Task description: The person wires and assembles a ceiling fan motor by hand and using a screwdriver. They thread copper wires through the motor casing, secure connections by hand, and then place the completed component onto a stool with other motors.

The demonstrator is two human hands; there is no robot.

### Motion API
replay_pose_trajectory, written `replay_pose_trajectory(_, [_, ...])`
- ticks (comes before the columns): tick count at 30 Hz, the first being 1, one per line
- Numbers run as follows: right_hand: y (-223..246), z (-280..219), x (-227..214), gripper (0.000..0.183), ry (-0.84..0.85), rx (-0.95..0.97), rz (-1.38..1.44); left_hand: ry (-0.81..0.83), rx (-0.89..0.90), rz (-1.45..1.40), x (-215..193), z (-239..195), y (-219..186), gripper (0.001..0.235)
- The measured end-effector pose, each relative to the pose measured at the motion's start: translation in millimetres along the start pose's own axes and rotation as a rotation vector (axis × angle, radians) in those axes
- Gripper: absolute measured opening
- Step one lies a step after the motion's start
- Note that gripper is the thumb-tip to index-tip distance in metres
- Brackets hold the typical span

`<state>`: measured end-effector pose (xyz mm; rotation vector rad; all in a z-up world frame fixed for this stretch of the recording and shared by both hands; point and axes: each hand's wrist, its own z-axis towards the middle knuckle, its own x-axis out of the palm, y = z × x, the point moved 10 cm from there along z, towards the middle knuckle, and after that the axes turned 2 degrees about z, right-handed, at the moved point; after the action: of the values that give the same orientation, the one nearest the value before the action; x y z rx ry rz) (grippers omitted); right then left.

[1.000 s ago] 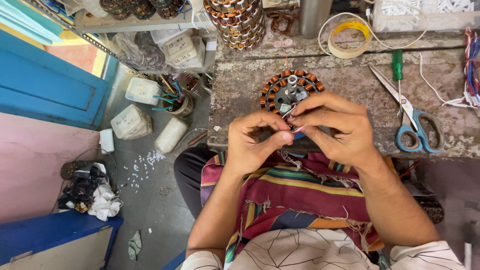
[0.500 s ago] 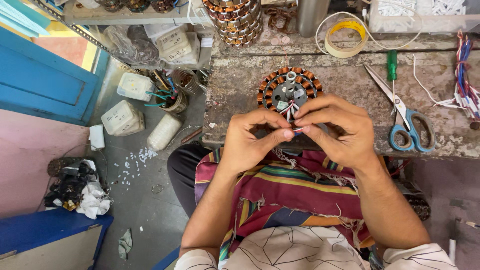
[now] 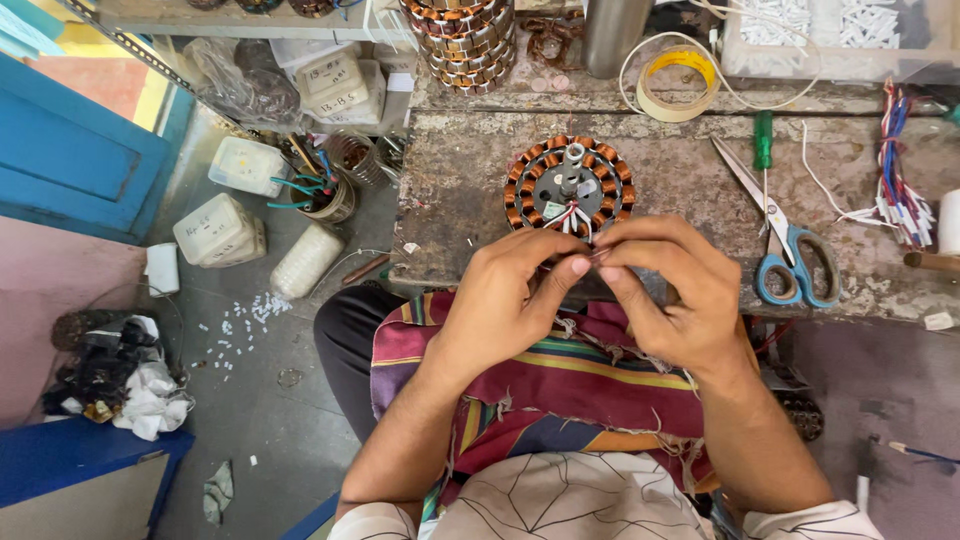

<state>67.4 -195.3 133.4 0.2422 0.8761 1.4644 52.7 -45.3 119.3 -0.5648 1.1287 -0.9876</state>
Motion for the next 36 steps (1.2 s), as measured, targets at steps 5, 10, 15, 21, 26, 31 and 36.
replay_pose_trajectory(5, [12.3,-8.3,-0.7,0.012,-0.023,0.0,-0.152,-0.008,-0.011,0.088,8.8,1.4,-0.7,0.017])
replay_pose_trajectory(10, [19.7,-16.7,1.5,0.014,-0.072,-0.005,-0.244,-0.131,-0.017,-0.015,9.5,-0.6,0.1,0.012])
replay_pose_trajectory(15, [12.5,-23.5,4.2,0.012,-0.12,0.049,-0.25,-0.165,-0.003,-0.038,9.1,-4.4,3.3,0.007])
replay_pose_trajectory(21, [-9.3,-23.6,3.7,0.017,-0.153,0.23,-0.121,-0.143,-0.005,0.041,10.3,-7.3,3.9,0.006])
replay_pose_trajectory(26, [8.1,-18.3,10.6,0.012,-0.078,0.102,-0.29,-0.156,0.036,0.039,9.9,-9.9,1.9,0.005])
replay_pose_trajectory(31, [19.0,-20.1,22.3,0.015,0.008,-0.011,-0.405,-0.186,0.04,0.032,8.7,-10.6,2.6,0.005])
replay_pose_trajectory(36, [-76.0,-55.1,24.4,0.01,-0.038,0.688,0.404,-0.202,0.069,0.027,7.0,-10.8,0.2,0.005])
